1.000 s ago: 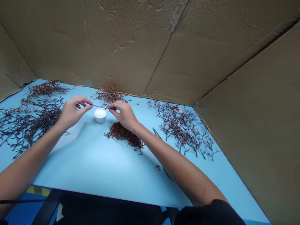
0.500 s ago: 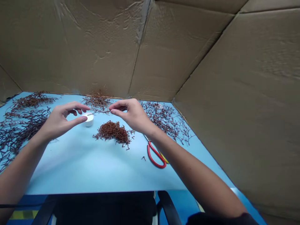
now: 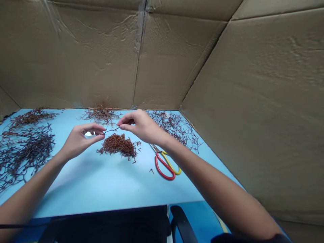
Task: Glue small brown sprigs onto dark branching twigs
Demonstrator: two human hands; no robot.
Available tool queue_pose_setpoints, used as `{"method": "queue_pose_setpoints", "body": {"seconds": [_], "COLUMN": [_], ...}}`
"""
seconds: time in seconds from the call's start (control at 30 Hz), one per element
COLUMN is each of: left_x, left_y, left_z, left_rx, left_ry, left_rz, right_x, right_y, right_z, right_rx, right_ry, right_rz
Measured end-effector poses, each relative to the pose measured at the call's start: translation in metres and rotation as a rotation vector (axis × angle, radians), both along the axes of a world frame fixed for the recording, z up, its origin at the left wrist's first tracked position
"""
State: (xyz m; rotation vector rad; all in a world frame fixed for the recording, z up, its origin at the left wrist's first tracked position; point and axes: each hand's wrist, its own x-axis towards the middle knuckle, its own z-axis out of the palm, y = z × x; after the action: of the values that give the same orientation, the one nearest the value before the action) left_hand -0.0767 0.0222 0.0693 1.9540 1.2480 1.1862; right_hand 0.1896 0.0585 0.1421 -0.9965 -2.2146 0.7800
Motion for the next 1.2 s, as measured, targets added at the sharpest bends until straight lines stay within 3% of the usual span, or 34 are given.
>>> {"method": "queue_pose_setpoints", "body": {"seconds": [0.23, 0.33, 0.43, 0.57, 0.67, 0.83, 1.0, 1.1, 1.2], "left_x": [-0.002, -0.001, 0.004, 0.019, 0.03, 0.044, 0.048, 0.047, 0.049], "left_y": [-0.001, 0.0, -0.002, -0.013, -0.023, -0.033, -0.033, -0.031, -0.031], "left_z": [-0.013, -0.022, -0.031, -0.039, -0.044, -0.054, -0.06, -0.064, -0.066], "left_rx": [-0.107, -0.209, -0.274, -0.385, -0.502, -0.701, -0.743, -0.713, -0.683], "left_ry": [-0.12, -0.275, -0.425, -0.567, -0.667, -0.751, -0.732, -0.74, -0.747], "left_rz": [0.053, 0.099, 0.128, 0.099, 0.036, -0.056, -0.062, -0.059, -0.057], "right_x": [-0.006, 0.007, 0.034, 0.068, 0.076, 0.06, 0.047, 0.046, 0.039], "right_y": [-0.004, -0.019, -0.042, -0.076, -0.096, -0.099, -0.082, -0.078, -0.073], "right_z": [0.001, -0.004, -0.033, -0.091, -0.12, -0.141, -0.152, -0.145, -0.129], "right_rx": [0.05, 0.113, 0.229, 0.139, 0.109, 0.172, 0.218, 0.163, -0.119], "right_ry": [0.0, 0.053, -0.017, -0.34, -0.47, -0.533, -0.583, -0.431, 0.032], "right_rz": [0.015, -0.096, -0.281, -0.249, -0.239, -0.286, -0.253, -0.223, -0.249]}}
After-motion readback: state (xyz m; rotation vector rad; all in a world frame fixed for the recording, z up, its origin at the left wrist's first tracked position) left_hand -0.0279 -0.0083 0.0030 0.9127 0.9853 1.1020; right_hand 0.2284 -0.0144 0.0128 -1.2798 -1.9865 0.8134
